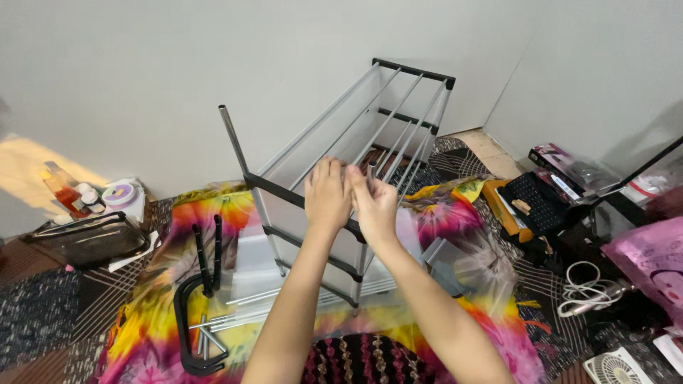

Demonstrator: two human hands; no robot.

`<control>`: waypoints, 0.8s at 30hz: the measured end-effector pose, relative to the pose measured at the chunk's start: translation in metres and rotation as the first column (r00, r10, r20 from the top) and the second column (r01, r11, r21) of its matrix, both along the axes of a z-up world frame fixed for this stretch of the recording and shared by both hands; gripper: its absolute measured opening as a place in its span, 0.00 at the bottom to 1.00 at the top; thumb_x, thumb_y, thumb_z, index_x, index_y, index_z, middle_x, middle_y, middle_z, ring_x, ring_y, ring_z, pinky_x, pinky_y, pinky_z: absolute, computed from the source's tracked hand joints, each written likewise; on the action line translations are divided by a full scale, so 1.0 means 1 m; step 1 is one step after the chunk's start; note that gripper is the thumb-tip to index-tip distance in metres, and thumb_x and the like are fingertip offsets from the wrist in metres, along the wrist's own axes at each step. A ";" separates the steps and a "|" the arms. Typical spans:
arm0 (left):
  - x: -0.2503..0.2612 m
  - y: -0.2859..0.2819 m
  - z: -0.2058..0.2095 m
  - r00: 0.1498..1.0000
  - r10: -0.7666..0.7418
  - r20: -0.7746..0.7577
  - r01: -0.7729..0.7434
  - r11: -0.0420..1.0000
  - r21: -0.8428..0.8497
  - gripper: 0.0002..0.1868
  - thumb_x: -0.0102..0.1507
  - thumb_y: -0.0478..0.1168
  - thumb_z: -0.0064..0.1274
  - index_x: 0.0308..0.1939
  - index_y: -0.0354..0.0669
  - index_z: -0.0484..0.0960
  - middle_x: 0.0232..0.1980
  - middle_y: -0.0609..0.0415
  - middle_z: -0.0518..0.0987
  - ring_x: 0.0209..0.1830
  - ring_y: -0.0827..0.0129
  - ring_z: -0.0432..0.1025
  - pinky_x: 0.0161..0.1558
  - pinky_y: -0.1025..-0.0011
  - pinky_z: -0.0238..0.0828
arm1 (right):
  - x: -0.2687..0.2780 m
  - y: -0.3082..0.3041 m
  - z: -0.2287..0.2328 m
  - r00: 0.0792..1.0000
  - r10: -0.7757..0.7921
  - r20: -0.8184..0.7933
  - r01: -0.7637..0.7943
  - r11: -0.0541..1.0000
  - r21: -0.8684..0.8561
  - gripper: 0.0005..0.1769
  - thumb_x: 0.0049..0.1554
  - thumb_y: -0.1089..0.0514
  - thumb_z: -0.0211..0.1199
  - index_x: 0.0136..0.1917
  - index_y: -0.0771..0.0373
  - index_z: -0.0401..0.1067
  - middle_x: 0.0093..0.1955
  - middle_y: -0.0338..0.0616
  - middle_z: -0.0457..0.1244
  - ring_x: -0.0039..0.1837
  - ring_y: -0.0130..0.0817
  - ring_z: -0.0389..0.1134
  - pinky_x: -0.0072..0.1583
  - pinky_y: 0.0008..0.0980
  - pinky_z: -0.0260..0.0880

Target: The person assembles a metal shelving unit by inserting vertical poles into the frame and attaching horizontal bars. They handle translucent plastic sheets and metal rods, fitting them into the structure on the floor.

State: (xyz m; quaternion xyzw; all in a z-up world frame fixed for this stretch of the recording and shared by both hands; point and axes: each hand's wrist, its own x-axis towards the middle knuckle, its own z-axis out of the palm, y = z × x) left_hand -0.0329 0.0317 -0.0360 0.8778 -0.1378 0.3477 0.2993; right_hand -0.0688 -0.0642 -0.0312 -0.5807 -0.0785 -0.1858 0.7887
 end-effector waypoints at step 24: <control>0.015 -0.009 -0.019 0.969 0.092 -0.230 -0.053 0.984 0.172 0.26 0.70 0.58 0.39 0.57 0.41 0.75 0.66 0.44 0.72 0.76 0.54 0.56 0.69 0.49 0.51 | -0.019 0.011 -0.024 0.947 -0.270 0.175 0.291 0.950 -0.111 0.21 0.66 0.47 0.62 0.41 0.65 0.65 0.36 0.31 0.57 0.39 0.17 0.53 0.40 0.22 0.53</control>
